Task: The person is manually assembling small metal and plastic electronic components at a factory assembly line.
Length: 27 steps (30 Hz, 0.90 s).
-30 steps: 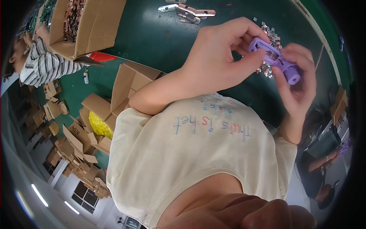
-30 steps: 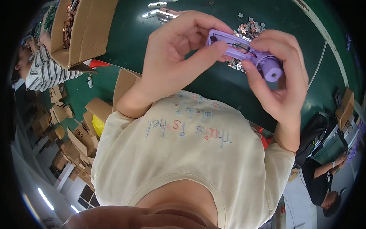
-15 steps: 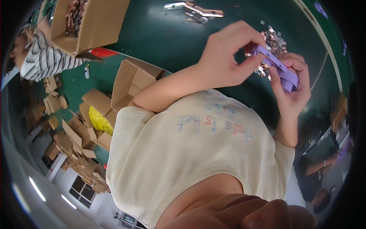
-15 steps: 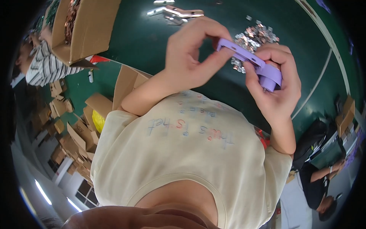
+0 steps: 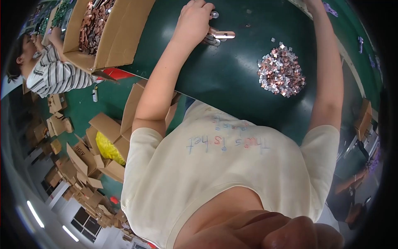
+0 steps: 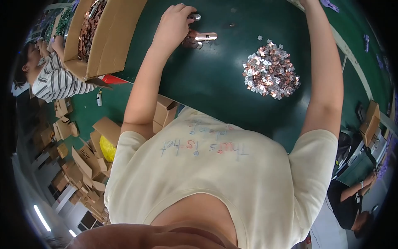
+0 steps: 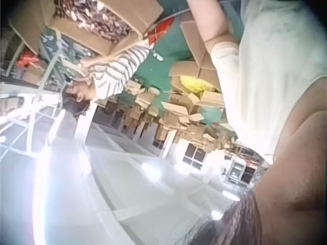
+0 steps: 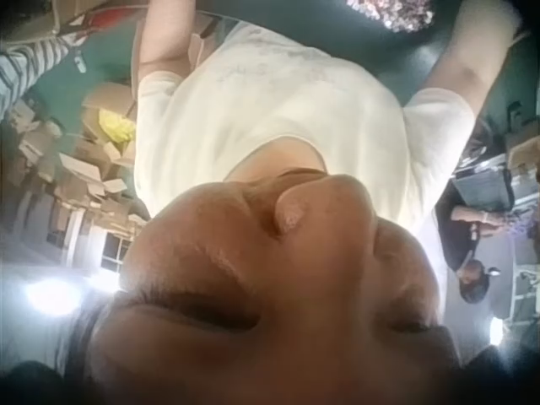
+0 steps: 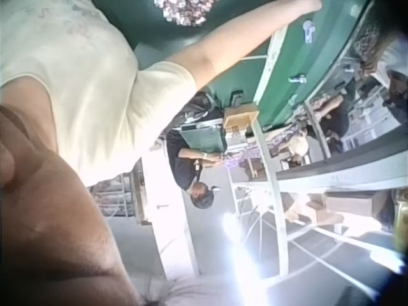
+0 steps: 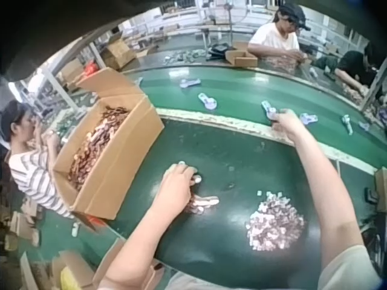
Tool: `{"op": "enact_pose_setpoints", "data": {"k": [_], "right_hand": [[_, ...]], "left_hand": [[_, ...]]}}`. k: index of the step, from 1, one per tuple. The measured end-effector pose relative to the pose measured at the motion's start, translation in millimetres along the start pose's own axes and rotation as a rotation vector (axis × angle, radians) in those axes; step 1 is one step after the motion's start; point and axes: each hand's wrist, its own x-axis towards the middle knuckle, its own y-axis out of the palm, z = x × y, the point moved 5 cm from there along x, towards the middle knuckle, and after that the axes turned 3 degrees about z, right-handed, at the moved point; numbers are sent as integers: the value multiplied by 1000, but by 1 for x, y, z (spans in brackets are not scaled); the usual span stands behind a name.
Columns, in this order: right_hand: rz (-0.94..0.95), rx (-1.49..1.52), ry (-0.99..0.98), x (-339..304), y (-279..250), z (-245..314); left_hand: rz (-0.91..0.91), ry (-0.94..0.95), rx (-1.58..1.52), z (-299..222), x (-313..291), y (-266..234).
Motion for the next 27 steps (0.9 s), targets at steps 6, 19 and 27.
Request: {"op": "enact_pose_setpoints", "data": {"k": [6,19,27], "right_hand": [[569,-564,-293,-151,49,15],[347,-345,-118,-221,53,25],[447,315,-203,-272,51,74]], "left_hand": [[152,-278,-538,-4,9,-18],[141,-233,-1424,-76,-16,-41],[122,-534,-1750,-93,-27,-55]]}}
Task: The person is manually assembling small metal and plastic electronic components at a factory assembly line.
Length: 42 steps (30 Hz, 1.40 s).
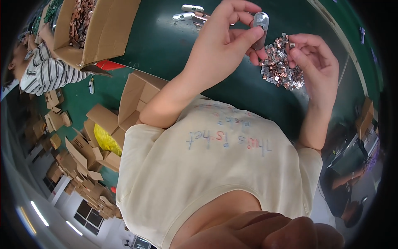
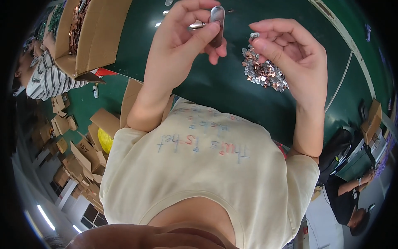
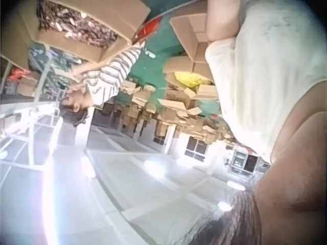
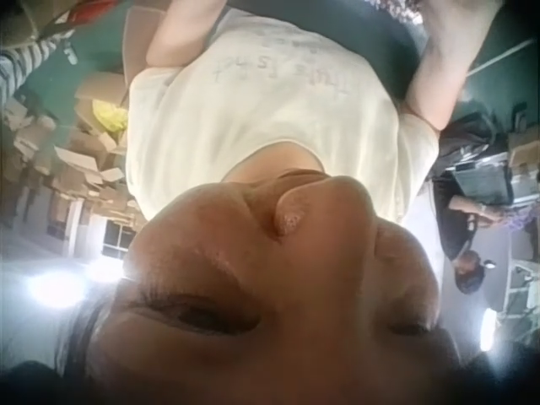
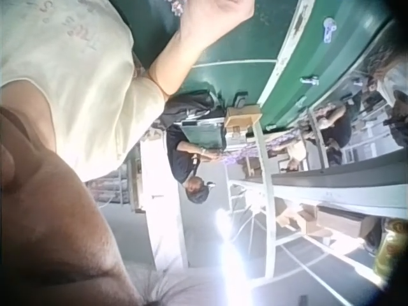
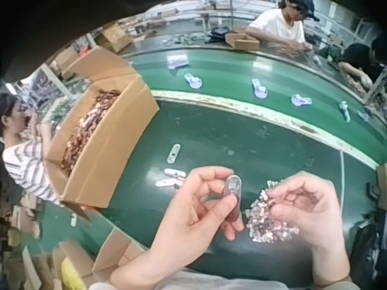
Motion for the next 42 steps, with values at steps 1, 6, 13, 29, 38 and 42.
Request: {"op": "enact_pose_setpoints", "data": {"k": [1,6,13,29,38,42], "right_hand": [[-18,109,6,-2,4,4],[-74,-35,-94,-13,3,8],[-147,-207,-241,-9,7,4],[103,-1051,-135,6,12,-64],[79,-682,96,13,14,-52],[-187,-134,21,1,7,-21]], "left_hand": [[6,-2,-4,2,0,-1],[150,162,178,7,-3,6],[123,120,156,16,-8,20],[-159,19,168,41,11,-39],[-68,157,196,35,8,-42],[-82,20,49,28,1,-21]]}}
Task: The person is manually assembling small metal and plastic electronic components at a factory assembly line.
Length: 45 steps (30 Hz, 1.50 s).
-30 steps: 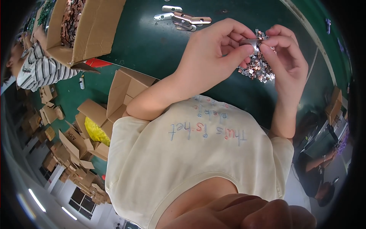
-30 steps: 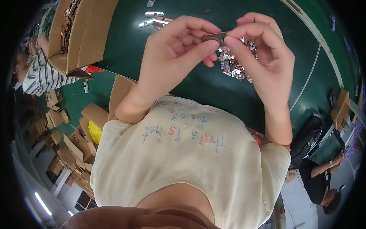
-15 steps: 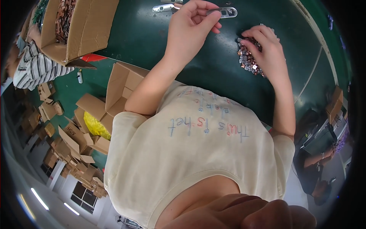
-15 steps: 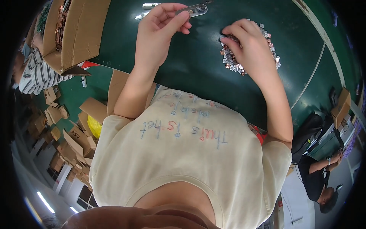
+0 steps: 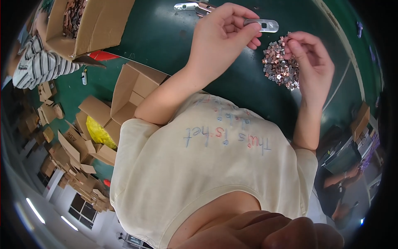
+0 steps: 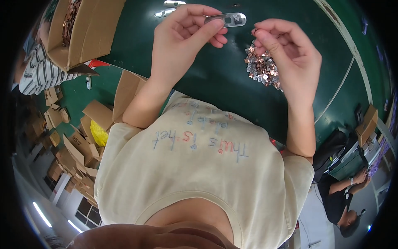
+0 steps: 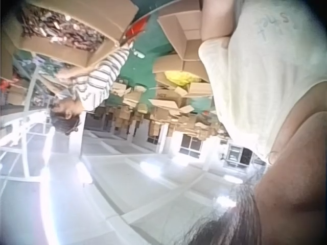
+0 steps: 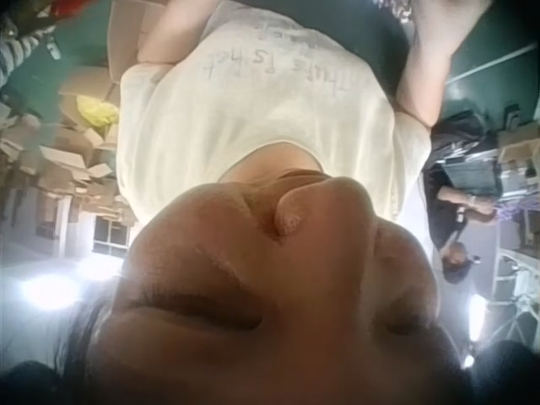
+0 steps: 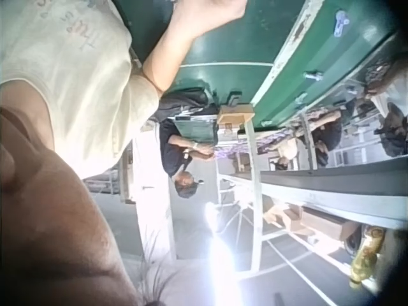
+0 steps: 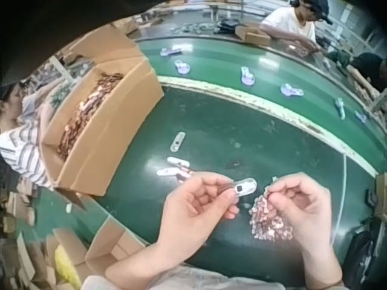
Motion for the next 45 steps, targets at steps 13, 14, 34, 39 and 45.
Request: {"op": "enact_pose_setpoints", "data": {"k": [13,14,34,39,45], "right_hand": [[214,315,159,0,8,3],[218,331,150,1,8,2],[-99,-947,-23,251,-97,-29],[-220,-982,-53,287,-115,-63],[427,768,-11,194,-92,-23]], "left_hand": [[171,326,243,-7,-13,22],[169,323,242,-6,-12,23],[0,159,204,-2,-6,-6],[-15,148,252,-6,-10,-22],[-9,136,147,1,2,-27]]}}
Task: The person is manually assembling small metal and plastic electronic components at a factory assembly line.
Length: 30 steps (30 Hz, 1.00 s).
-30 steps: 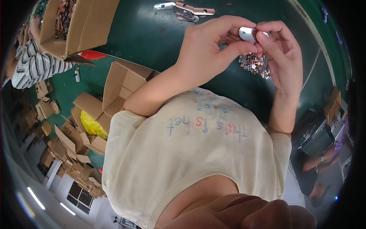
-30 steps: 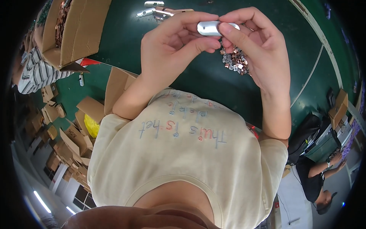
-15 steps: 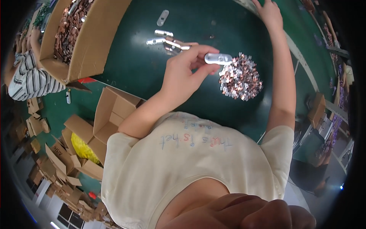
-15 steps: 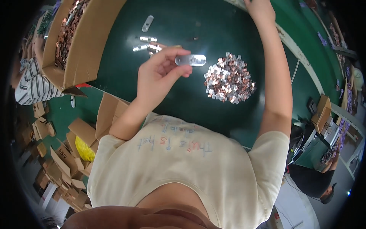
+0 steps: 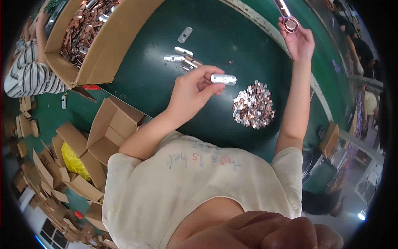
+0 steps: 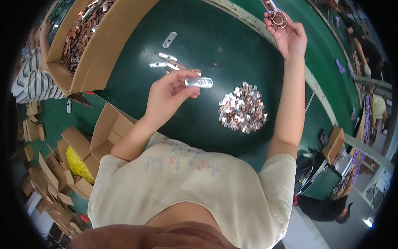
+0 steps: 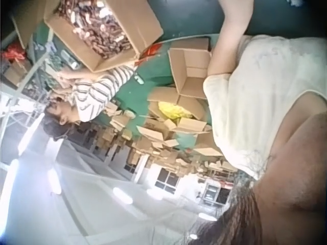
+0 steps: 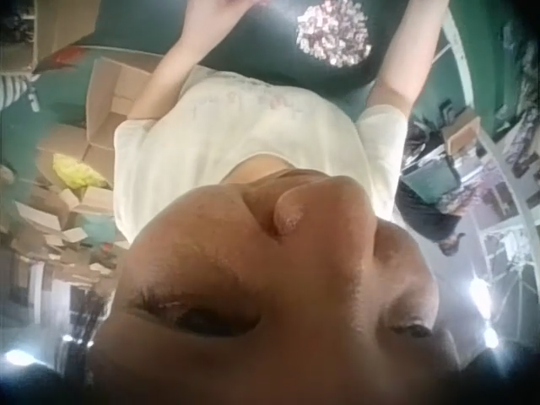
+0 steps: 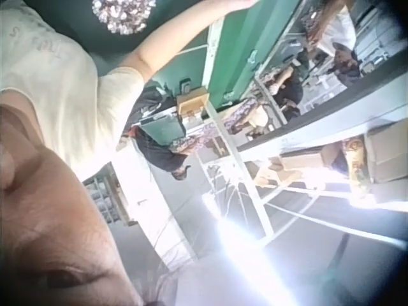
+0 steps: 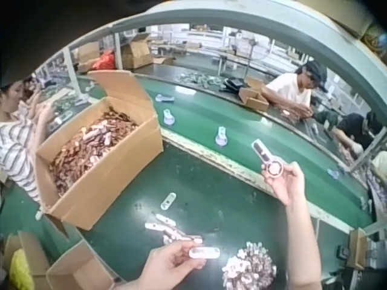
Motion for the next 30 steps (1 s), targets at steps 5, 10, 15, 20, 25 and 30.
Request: {"op": "enact_pose_setpoints", "data": {"k": [5,10,15,20,25,30], "right_hand": [[-141,-437,81,-32,41,0],[-432,-1061,115,-7,-38,-7],[-640,-1565,-24,18,-76,-2],[-534,-1616,-29,-21,-22,-17],[-598,-1562,-79,-80,-11,-10],[-624,-893,-180,-124,-56,-16]], "left_hand": [[57,-4,11,-5,5,11],[76,-59,-27,0,0,24],[48,-94,5,-1,-10,25],[28,-54,-27,1,-10,14],[94,-80,-14,8,-4,25],[134,-57,-83,42,10,31]]}}
